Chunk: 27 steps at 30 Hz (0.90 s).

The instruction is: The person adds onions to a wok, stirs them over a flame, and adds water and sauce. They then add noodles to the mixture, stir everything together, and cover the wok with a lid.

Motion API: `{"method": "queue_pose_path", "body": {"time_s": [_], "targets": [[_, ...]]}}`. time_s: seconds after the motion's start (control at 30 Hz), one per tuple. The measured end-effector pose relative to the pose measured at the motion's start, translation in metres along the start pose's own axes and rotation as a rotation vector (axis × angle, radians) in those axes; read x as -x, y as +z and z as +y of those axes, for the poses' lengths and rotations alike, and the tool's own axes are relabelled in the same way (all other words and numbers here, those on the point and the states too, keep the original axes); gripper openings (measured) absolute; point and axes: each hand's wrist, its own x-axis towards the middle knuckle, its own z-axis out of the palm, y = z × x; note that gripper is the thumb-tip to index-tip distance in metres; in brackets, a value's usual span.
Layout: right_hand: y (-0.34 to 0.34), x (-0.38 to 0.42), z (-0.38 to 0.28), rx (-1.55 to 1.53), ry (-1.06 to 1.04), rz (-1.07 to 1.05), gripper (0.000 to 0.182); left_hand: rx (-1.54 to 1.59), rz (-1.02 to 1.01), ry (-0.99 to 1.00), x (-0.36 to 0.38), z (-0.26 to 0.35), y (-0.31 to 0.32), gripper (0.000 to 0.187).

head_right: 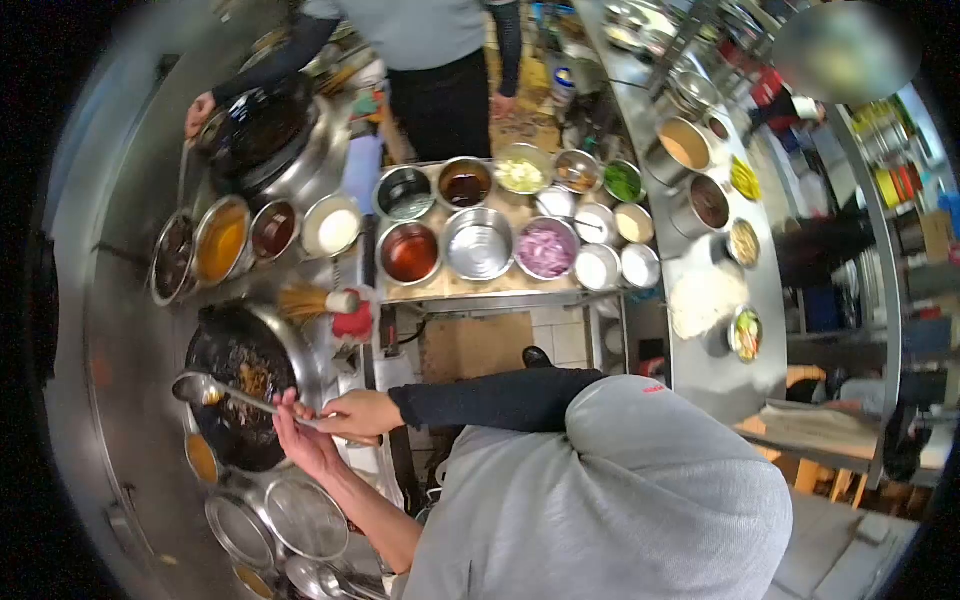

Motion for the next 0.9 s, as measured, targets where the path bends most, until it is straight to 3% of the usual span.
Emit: {"method": "queue_pose_path", "body": {"time_s": [0.07, 0.17, 0.2, 0.27, 0.33, 0.4, 0.43, 0.5, 0.57, 0.63, 0.67, 0.77, 0.87, 0.9], "targets": [[-0.039, 0.041, 0.033, -0.017, 0.096, 0.084, 0.036, -0.103, 0.102, -0.040, 0.022, -0.005, 0.025, 0.026], [-0.110, 0.146, 0.111, -0.010, 0.041, 0.575, 0.019, -0.332, 0.151, -0.058, 0.064, -0.015, 0.031, 0.024], [-0.132, 0.188, 0.143, 0.103, 0.016, 0.850, 0.016, -0.431, 0.177, -0.087, 0.077, -0.019, 0.028, 0.020], [-0.178, 0.272, 0.208, 0.333, 0.061, 1.441, 0.012, -0.429, 0.046, -0.202, 0.107, -0.017, 0.034, 0.019], [-0.236, 0.368, 0.246, -0.192, 0.153, 1.856, 0.014, -0.418, -0.019, -0.351, 0.136, -0.008, 0.059, 0.021], [-0.289, 0.439, 0.281, -0.228, 0.155, 2.067, 0.020, -0.422, -0.078, -0.509, 0.161, -0.002, 0.083, 0.023], [-0.298, 0.457, 0.232, -0.493, 0.069, 2.128, 0.026, -0.398, -0.107, -0.586, 0.169, -0.002, 0.098, 0.024], [-0.328, 0.483, 0.227, -0.533, -0.055, 1.910, 0.037, -0.349, -0.151, -0.739, 0.186, -0.004, 0.126, 0.026], [-0.347, 0.496, 0.234, -0.391, 0.167, 1.593, 0.030, -0.374, -0.237, -0.859, 0.196, -0.012, 0.148, 0.031], [-0.341, 0.496, 0.235, 0.501, 0.214, 1.541, 0.024, -0.380, -0.293, -0.958, 0.209, -0.023, 0.169, 0.031], [-0.324, 0.495, 0.193, 0.638, 0.148, 1.554, 0.023, -0.388, -0.306, -0.997, 0.214, -0.027, 0.181, 0.031], [-0.281, 0.504, 0.130, 0.630, 0.165, 1.588, 0.022, -0.480, -0.370, -1.042, 0.231, -0.042, 0.208, 0.030], [-0.277, 0.519, 0.150, 0.520, 0.279, 1.486, 0.021, -0.552, -0.390, -1.053, 0.244, -0.057, 0.224, 0.029], [-0.283, 0.519, 0.148, 0.509, 0.191, 1.559, 0.021, -0.576, -0.390, -1.053, 0.247, -0.061, 0.230, 0.029]]}}
